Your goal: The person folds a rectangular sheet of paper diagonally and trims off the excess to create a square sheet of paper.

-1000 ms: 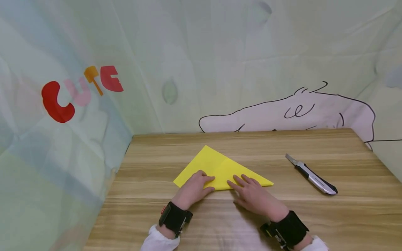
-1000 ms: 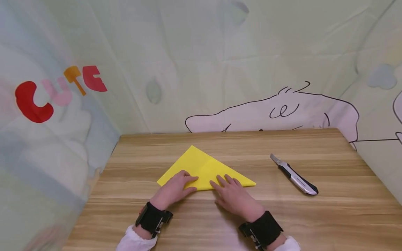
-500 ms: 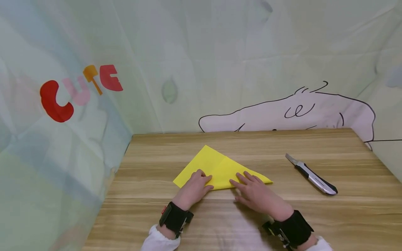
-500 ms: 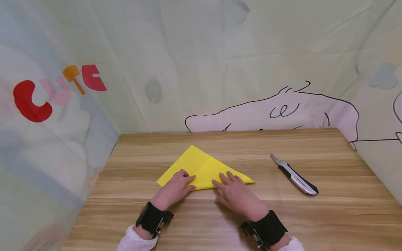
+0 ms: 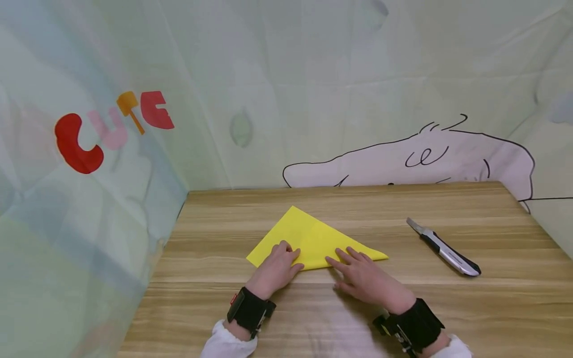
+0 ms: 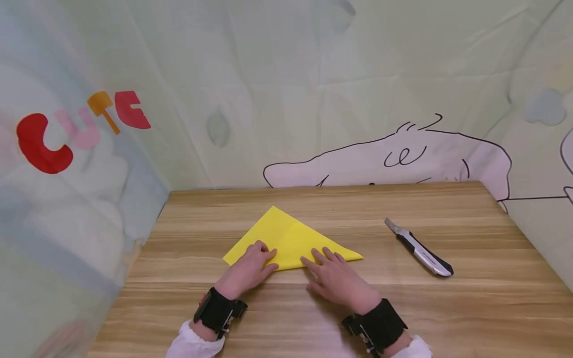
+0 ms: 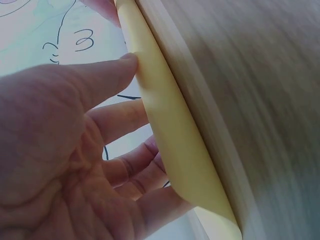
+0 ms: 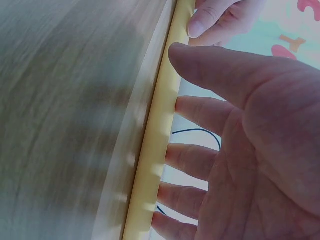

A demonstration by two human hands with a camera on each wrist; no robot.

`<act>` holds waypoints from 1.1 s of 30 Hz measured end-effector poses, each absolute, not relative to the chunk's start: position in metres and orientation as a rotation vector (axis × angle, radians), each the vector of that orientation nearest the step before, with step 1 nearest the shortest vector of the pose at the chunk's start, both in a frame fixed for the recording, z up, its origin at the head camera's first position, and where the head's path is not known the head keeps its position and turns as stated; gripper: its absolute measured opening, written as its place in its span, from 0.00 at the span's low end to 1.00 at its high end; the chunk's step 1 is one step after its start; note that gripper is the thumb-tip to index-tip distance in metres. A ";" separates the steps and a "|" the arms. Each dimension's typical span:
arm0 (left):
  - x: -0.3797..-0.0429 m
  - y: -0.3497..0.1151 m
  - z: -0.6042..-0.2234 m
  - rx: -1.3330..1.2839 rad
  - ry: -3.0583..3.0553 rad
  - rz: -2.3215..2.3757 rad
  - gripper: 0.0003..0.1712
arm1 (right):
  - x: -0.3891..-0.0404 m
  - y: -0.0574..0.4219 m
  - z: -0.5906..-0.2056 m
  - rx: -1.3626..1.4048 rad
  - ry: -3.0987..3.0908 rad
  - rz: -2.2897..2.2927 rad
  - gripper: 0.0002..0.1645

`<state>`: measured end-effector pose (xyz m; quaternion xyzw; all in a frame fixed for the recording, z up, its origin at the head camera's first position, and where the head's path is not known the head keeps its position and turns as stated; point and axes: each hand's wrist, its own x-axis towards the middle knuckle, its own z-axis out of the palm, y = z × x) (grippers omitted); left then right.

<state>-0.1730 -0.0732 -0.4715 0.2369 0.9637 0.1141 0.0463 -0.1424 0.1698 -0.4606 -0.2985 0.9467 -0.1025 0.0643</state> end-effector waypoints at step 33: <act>-0.169 -0.071 -0.469 0.682 2.957 0.332 0.27 | -0.141 0.168 -0.460 -0.845 2.804 -0.321 0.35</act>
